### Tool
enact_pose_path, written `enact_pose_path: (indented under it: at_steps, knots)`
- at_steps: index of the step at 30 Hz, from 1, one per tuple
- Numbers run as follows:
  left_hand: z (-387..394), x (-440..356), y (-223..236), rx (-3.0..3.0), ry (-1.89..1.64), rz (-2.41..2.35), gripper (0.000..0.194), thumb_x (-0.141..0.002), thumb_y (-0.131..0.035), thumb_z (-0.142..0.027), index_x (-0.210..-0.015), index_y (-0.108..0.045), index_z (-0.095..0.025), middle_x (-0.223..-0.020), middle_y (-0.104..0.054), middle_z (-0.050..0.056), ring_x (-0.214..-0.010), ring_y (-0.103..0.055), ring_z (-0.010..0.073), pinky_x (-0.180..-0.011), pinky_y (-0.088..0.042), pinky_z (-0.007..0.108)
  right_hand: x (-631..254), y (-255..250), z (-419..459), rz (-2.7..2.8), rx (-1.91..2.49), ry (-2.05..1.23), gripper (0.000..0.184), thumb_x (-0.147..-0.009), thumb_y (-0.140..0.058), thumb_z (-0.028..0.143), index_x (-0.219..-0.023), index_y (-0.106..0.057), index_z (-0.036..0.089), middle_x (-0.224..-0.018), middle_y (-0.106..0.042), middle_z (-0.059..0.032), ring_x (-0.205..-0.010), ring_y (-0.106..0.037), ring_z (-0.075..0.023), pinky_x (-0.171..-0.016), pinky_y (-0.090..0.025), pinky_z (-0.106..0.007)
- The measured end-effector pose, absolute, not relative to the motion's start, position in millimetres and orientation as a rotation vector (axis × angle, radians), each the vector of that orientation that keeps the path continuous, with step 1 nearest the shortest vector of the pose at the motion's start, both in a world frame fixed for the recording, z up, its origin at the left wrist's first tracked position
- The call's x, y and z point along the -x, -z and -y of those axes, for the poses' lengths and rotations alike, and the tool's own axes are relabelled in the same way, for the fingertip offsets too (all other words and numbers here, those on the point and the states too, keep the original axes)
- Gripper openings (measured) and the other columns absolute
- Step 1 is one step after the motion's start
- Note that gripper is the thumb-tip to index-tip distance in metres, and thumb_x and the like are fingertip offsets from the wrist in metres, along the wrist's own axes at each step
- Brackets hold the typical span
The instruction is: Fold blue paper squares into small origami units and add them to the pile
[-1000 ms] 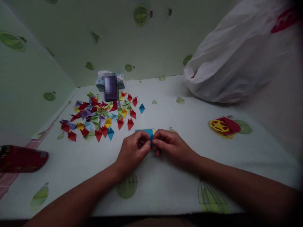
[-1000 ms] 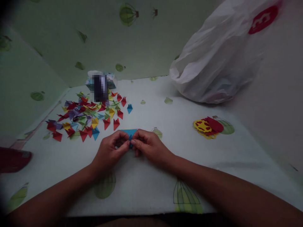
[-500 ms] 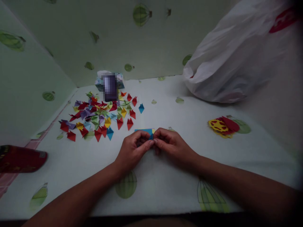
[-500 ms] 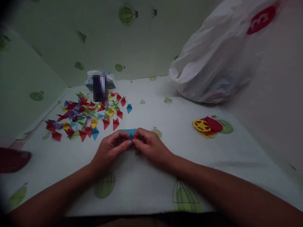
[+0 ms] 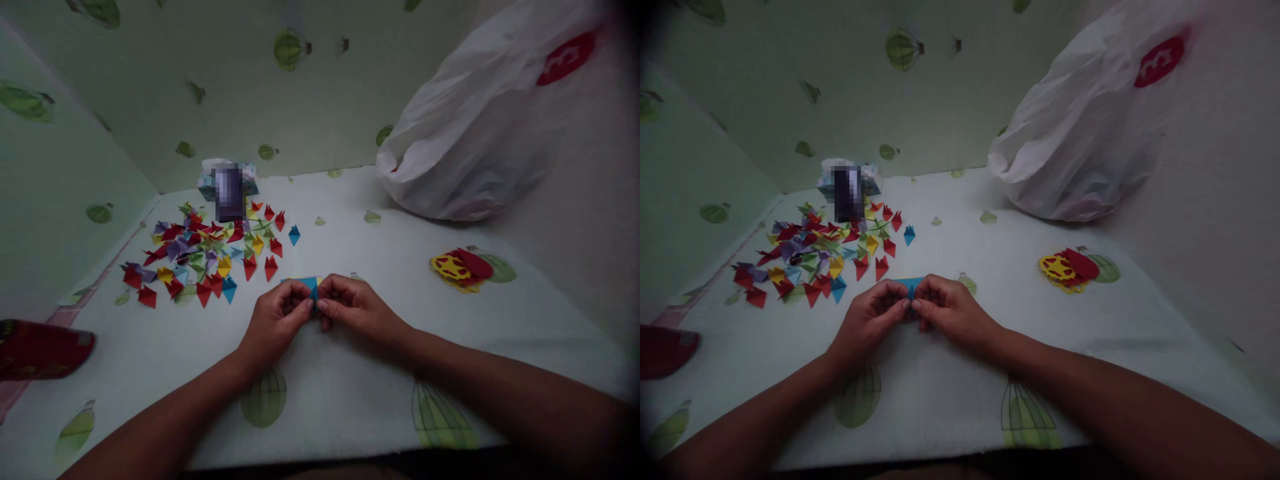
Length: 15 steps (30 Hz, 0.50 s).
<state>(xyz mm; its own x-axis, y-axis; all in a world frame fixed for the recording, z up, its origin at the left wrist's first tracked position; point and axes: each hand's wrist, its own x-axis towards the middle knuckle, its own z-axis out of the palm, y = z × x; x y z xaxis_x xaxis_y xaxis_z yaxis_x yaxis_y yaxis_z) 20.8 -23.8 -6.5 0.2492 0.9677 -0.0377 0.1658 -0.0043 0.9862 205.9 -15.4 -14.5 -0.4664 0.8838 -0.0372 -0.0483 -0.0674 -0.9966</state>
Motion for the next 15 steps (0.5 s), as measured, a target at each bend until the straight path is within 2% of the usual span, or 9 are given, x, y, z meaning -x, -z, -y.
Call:
enact_pose_path:
  at_steps: [7, 12, 15]
  knots:
    - [23.0, -19.4, 4.2, -1.390, -0.918, -1.082, 0.021, -0.083, -0.069, -0.036, -0.088, -0.064, -0.016, -0.078, -0.067, 0.003, -0.073, -0.062, 0.0159, -0.070, -0.051, 0.029, -206.4, 12.7, 15.6, 1.447, 0.869, -1.653, 0.019, -0.089, -0.065, 0.035, -0.083, -0.057, 0.019, -0.072, -0.065, 0.0011, -0.062, -0.063, -0.0118, -0.064, -0.050, -0.028]
    - [23.8, -19.8, 3.8, -1.417, -0.926, -1.056, 0.023, -0.085, -0.068, -0.038, -0.087, -0.064, -0.016, -0.077, -0.065, 0.003, -0.073, -0.060, 0.0151, -0.069, -0.049, 0.028, -205.7, 9.5, 18.2, 1.472, 0.909, -1.617, 0.015, -0.089, -0.062, 0.030, -0.081, -0.055, 0.019, -0.067, -0.061, 0.0028, -0.060, -0.061, -0.0114, -0.062, -0.048, -0.027]
    - [25.3, -20.5, 4.7, -1.480, -0.917, -1.101, 0.024, -0.082, -0.072, -0.038, -0.086, -0.063, -0.016, -0.079, -0.064, 0.002, -0.071, -0.059, 0.0144, -0.066, -0.048, 0.027, -205.4, 9.8, 19.2, 1.513, 0.950, -1.561, 0.013, -0.088, -0.060, 0.028, -0.080, -0.055, 0.019, -0.064, -0.060, 0.0031, -0.058, -0.058, -0.0113, -0.059, -0.045, -0.026]
